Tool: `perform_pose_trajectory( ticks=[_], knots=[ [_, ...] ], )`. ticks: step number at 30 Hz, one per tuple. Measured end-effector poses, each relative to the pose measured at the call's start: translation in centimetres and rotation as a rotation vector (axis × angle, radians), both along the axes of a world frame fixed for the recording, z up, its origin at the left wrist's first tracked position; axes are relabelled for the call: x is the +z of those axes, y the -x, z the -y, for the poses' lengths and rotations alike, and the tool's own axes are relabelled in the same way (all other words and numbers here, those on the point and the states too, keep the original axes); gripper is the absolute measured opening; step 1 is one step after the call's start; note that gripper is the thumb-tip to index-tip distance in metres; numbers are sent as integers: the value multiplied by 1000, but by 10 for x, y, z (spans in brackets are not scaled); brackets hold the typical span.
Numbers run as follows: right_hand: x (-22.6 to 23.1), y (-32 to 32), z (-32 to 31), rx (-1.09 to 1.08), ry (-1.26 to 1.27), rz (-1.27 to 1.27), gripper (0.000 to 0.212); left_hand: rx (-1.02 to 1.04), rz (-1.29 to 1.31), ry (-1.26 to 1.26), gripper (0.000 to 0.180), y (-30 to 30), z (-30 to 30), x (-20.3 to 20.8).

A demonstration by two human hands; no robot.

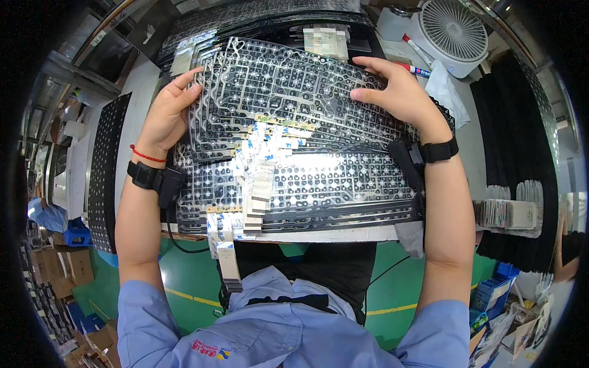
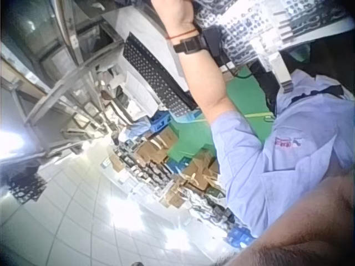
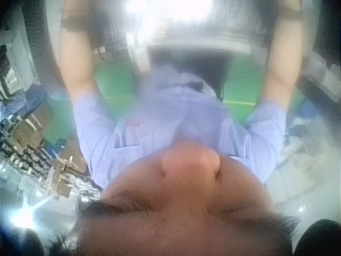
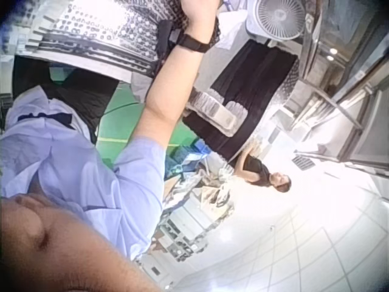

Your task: Inspecting and sorting layers of keyboard membrane components at a factory workstation.

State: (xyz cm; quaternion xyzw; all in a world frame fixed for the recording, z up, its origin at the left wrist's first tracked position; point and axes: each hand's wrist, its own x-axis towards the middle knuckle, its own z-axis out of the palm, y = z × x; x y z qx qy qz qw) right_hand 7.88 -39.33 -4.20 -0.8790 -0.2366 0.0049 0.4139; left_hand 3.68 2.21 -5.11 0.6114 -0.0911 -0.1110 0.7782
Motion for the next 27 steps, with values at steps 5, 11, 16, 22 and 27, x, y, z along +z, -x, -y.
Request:
perform_pose_trajectory(
  ticks=[5, 11, 16, 22, 27],
  knots=[
    [2, -3, 2, -22, 124, 13, 62, -62, 46, -17, 40, 4, 0, 7],
    [6, -4, 4, -71, 153, 2, 52, 64, 40, -4, 41, 1, 1, -5],
    [3, -6, 9, -72, 124, 39, 45, 59, 29, 35, 40, 0, 5, -2],
    [5, -6, 10, -89, 74, -89, 37, 20, 49, 12, 39, 5, 1, 6],
    [5, -7, 14, -83, 30, -107, 34, 166, 16, -14, 37, 5, 7, 2]
  ],
)
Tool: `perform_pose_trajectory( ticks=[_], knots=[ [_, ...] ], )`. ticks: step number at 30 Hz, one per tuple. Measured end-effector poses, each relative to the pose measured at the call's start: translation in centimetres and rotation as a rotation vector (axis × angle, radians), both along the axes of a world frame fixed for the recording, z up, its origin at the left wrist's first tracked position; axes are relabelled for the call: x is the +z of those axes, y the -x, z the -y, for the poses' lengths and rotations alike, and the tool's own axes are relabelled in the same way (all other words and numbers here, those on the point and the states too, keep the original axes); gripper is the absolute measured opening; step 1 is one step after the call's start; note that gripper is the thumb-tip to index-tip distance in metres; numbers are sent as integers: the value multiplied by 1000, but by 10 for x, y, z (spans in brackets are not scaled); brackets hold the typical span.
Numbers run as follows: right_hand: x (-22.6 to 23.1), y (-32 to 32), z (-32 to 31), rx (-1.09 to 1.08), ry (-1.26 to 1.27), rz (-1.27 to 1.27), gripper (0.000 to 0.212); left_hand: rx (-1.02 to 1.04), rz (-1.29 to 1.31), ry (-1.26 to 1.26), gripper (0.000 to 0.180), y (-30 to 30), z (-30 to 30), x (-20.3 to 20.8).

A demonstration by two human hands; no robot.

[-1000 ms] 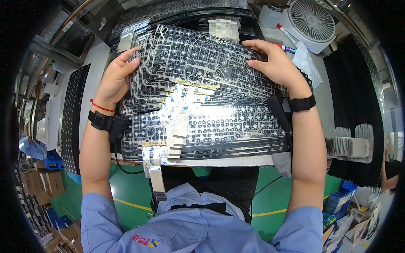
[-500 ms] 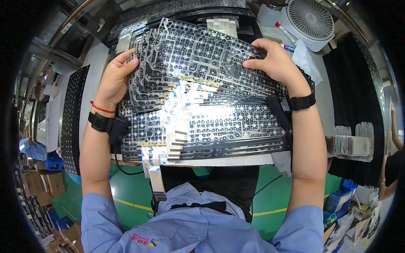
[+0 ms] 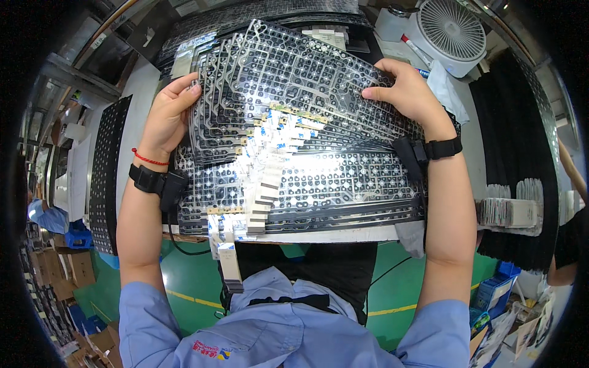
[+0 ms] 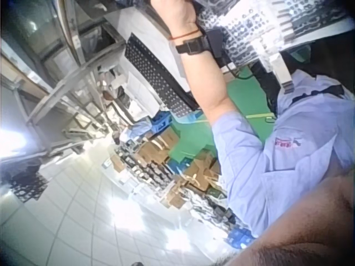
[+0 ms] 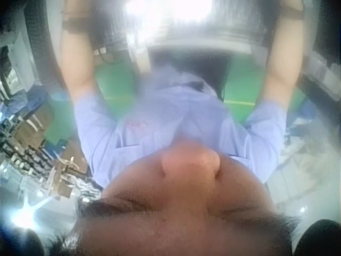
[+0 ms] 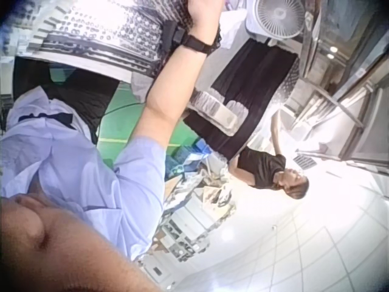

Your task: Inspecting and sorting layers of keyboard membrane components at a factory workstation.

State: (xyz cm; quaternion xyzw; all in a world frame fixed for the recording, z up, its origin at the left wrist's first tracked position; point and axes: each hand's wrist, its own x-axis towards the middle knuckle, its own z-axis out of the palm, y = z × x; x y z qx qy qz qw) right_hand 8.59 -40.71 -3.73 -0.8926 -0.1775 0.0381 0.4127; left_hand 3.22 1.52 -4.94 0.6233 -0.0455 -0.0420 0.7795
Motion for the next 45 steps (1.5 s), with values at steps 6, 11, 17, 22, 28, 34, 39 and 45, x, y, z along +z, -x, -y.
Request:
perform_pose_trajectory(
  ticks=[6, 11, 17, 22, 28, 34, 39, 45],
  knots=[
    [1, -2, 2, 9, 30, -5, 25, 34, 20, 20, 25, -5, -2, -8],
    [0, -4, 4, 7, 14, 8, 31, 75, 24, -18, 19, -4, 1, -7],
    [-3, -7, 9, -7, -29, -9, 30, 44, -13, 3, 28, -4, -2, -6],
    [-1, -7, 13, -24, -25, -23, 28, -49, -19, -49, 43, 0, -5, 2],
    [-3, -10, 16, -12, -73, -46, 27, -42, -19, -97, 37, -7, -11, -8],
    [5, -8, 19, -137, -93, -19, 37, -283, -100, -393, 53, 15, 6, 20],
    [14, 11, -20, 33, 174, 297, 54, -263, -79, -436, 47, 22, 21, 24],
    [28, 37, -52, 119, 85, 548, 49, -213, -35, -219, 36, 13, 15, 27]
  ],
)
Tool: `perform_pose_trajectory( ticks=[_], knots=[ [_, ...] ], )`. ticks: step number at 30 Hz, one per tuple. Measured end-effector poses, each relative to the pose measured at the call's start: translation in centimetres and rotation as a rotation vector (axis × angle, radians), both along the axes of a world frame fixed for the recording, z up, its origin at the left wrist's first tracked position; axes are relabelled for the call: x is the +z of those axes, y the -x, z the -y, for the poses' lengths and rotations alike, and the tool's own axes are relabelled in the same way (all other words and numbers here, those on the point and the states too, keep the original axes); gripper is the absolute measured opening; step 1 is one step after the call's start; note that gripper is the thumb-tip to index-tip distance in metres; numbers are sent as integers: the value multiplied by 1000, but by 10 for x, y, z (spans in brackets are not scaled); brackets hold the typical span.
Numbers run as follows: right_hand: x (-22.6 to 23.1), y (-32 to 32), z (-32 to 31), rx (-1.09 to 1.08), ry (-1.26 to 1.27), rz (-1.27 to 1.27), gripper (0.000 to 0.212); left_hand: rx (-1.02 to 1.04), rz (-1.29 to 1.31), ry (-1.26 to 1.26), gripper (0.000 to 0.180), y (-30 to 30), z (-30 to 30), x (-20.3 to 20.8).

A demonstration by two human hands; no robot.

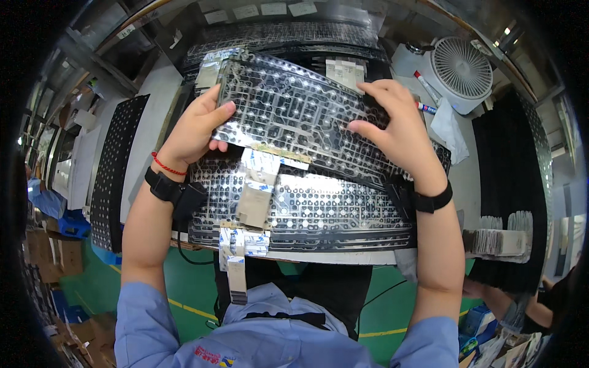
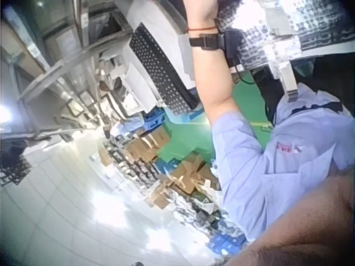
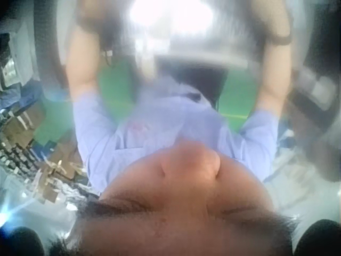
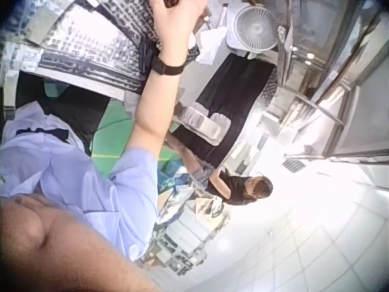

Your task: Inspecting and sorting layers of keyboard membrane components at a factory workstation.

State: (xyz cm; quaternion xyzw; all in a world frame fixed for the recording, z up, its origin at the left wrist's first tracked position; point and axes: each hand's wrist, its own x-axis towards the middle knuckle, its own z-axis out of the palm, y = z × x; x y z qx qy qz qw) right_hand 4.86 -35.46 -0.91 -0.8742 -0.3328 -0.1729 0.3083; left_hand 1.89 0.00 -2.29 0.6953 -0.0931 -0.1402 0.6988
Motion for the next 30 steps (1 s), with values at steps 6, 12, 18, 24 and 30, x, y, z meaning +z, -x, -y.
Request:
perform_pose_trajectory(
  ticks=[6, 12, 18, 24, 30],
  knots=[
    [12, 4, 4, -100, -160, 159, 34, 174, 113, 341, 33, -26, -44, -10],
    [5, 10, 1, 166, 17, -236, 36, 643, 243, 502, 49, -40, -48, -10],
    [-1, 18, -5, 266, 303, -562, 50, 781, 260, 385, 40, -43, -69, -21],
    [-3, 21, -10, 279, 304, -491, 44, 717, 230, 391, 25, -40, -66, -20],
    [2, 25, -12, 236, 308, -453, 41, 532, 252, 426, 21, -34, -64, -15]
  ],
)
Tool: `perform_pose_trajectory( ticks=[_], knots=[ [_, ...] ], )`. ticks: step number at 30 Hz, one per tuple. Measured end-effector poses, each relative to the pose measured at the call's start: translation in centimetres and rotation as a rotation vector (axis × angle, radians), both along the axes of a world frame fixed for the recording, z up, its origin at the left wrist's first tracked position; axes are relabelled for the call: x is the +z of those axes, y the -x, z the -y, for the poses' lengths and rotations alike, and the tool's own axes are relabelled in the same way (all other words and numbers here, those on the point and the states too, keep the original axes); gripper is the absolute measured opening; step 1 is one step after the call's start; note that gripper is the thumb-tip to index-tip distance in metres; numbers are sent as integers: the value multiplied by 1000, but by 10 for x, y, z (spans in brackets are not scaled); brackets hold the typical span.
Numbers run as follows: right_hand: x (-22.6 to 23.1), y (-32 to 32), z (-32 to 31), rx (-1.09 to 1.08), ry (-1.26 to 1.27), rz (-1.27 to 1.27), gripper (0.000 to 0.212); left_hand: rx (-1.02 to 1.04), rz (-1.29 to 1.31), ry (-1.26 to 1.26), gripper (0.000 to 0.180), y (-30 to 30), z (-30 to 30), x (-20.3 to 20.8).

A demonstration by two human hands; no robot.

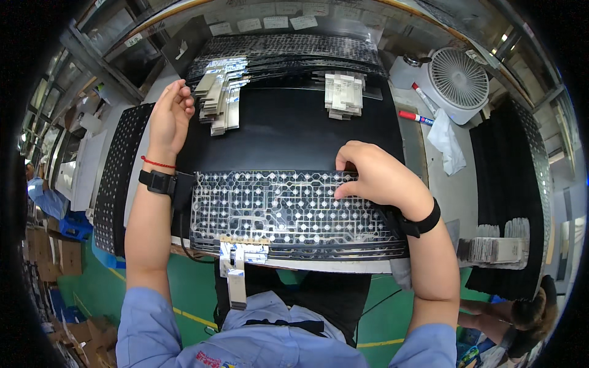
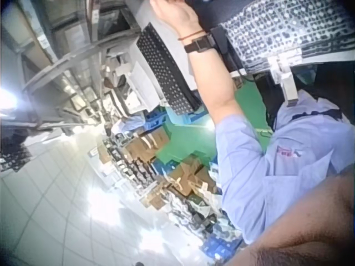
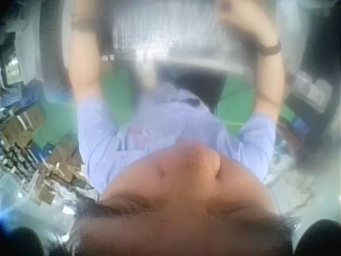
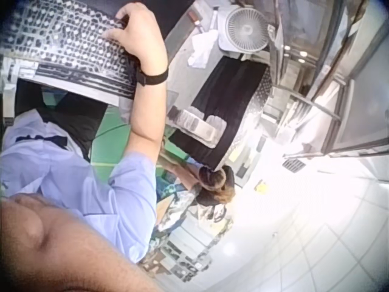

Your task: Inspecting and sorting layers of keyboard membrane components at a factory workstation.

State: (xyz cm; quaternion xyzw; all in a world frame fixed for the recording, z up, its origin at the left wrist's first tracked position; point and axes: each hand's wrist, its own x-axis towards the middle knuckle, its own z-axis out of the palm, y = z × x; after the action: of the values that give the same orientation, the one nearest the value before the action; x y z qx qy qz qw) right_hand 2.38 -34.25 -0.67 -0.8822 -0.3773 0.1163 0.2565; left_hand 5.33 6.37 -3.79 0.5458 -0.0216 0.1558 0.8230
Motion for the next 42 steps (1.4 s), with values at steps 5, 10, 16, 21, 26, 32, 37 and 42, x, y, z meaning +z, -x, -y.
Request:
perform_pose_trajectory(
  ticks=[5, 10, 16, 21, 26, 32, 37, 42],
  knots=[
    [6, 0, -3, -35, 2, -166, 39, -223, -40, -115, 27, 6, -3, 3],
    [5, -10, 16, -80, -203, -141, 37, -585, -235, -312, 48, 18, 13, 14],
    [-2, -28, 33, -300, -167, 3, 29, -490, -276, -570, 67, 19, 28, -1],
    [-8, -36, 37, -387, -239, -28, 25, -515, -167, -417, 84, 31, 54, 8],
    [-9, -34, 31, -389, -219, -23, 25, -386, -199, -600, 84, 27, 58, -1],
    [-8, -31, 29, -383, -256, -75, 26, -238, -180, -735, 87, 26, 63, -6],
    [-15, -41, 43, -334, -264, -130, 25, -321, -242, -662, 67, 28, 58, 3],
    [-15, -48, 54, -304, -306, -198, 26, -411, -290, -421, 36, 19, 36, -1]
  ],
)
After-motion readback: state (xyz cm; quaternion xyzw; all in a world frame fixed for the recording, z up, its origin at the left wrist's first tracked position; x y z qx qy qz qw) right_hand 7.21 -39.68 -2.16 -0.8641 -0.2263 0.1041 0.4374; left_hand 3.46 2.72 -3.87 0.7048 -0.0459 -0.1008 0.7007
